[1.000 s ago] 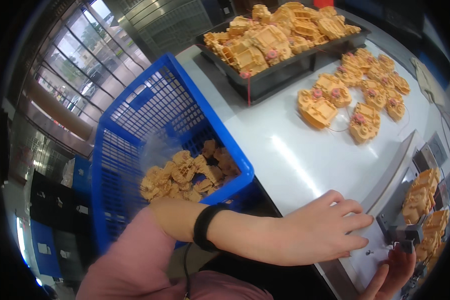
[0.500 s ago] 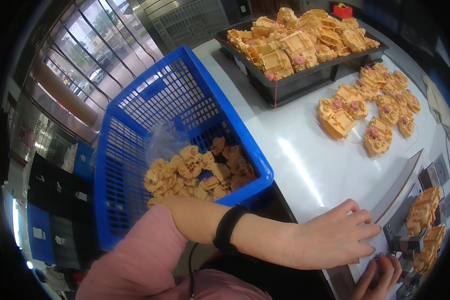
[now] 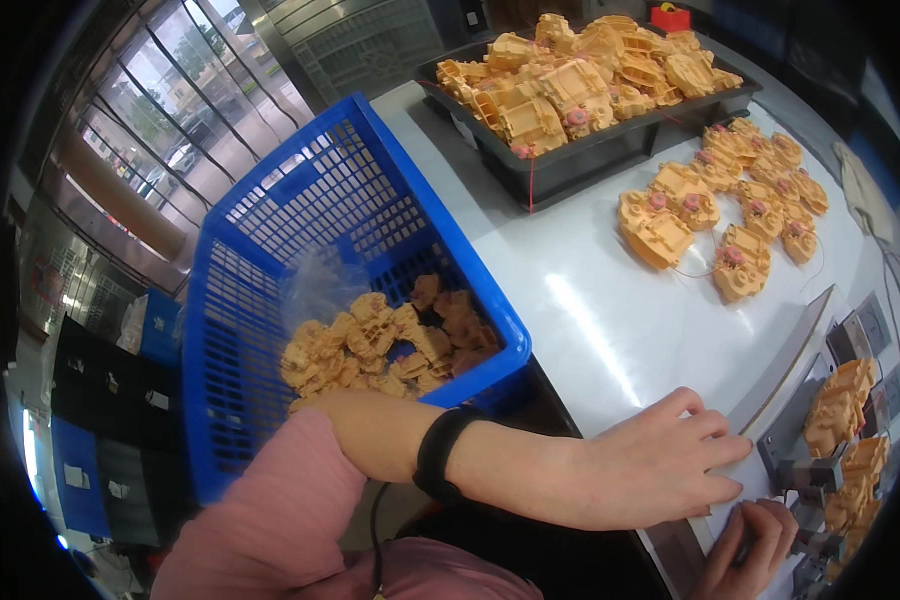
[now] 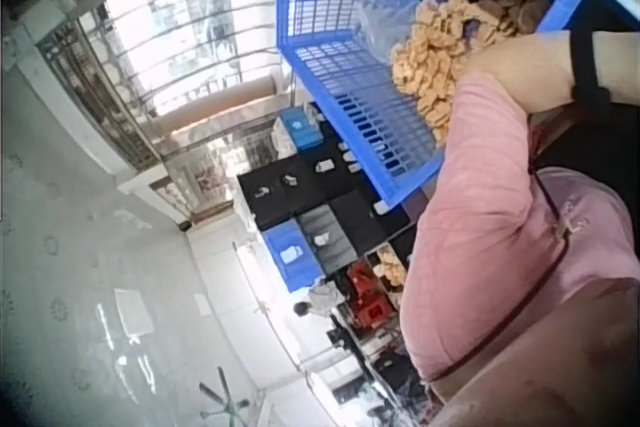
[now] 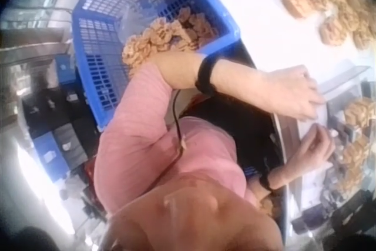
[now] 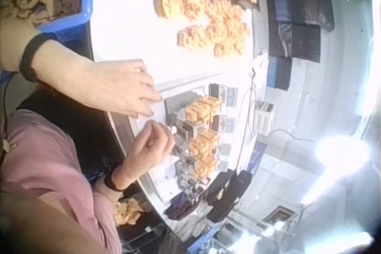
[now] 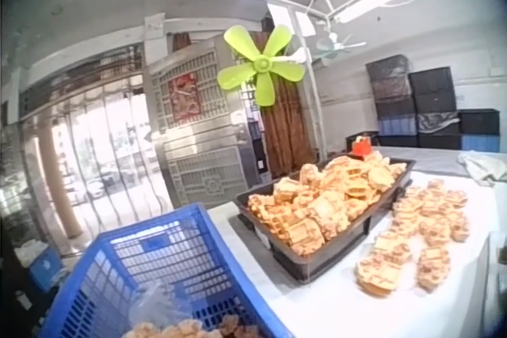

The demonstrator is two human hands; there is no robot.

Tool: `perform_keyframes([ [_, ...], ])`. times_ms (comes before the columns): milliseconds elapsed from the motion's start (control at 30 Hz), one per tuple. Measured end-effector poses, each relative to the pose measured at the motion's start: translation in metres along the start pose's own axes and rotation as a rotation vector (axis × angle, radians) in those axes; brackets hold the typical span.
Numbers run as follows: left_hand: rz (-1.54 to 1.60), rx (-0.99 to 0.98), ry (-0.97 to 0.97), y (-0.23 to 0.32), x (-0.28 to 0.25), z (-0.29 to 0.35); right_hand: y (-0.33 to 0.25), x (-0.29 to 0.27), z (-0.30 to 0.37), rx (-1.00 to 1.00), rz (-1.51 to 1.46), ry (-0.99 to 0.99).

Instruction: Assembling and inspecting small plastic electronic toy components at a factory workbench.

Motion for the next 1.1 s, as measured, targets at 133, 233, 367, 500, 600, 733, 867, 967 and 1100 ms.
perform_keyframes([
  [133, 0.106, -0.003, -0.031, -0.001, -0.007, -0.004, -0.023, -0.002, -0.001, 0.042, 0.033, 0.131],
  [233, 0.018, -0.040, -0.205, -0.007, -0.025, -0.001, -0.049, 0.005, -0.015, 0.025, 0.080, 0.160],
  [367, 0.050, -0.024, -0.259, -0.008, -0.028, -0.004, -0.042, 0.010, -0.016, 0.050, -0.030, 0.164],
  [500, 0.036, -0.022, -0.231, -0.004, -0.027, -0.009, -0.040, 0.003, -0.014, 0.036, -0.011, 0.173],
  [600, 0.053, -0.032, -0.237, -0.003, -0.028, -0.010, -0.041, 0.000, -0.015, 0.003, -0.009, 0.191],
  [733, 0.051, -0.029, -0.249, -0.001, -0.028, -0.010, -0.039, 0.001, -0.014, 0.004, -0.024, 0.209],
  [867, 0.034, -0.029, -0.260, 0.000, -0.029, -0.013, -0.038, 0.001, -0.014, -0.009, -0.032, 0.230],
  [967, 0.022, -0.030, -0.286, 0.000, -0.029, -0.014, -0.037, 0.002, -0.016, -0.022, -0.043, 0.250],
  [1100, -0.012, -0.028, -0.289, 0.000, -0.030, -0.013, -0.036, 0.004, -0.015, -0.052, -0.051, 0.268],
])
Point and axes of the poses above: each hand's wrist, its own z-axis away from the middle knuckle, its own x-axis out of the palm, y = z × x, the point moved 4 cm from there along -z, towards the middle knuckle
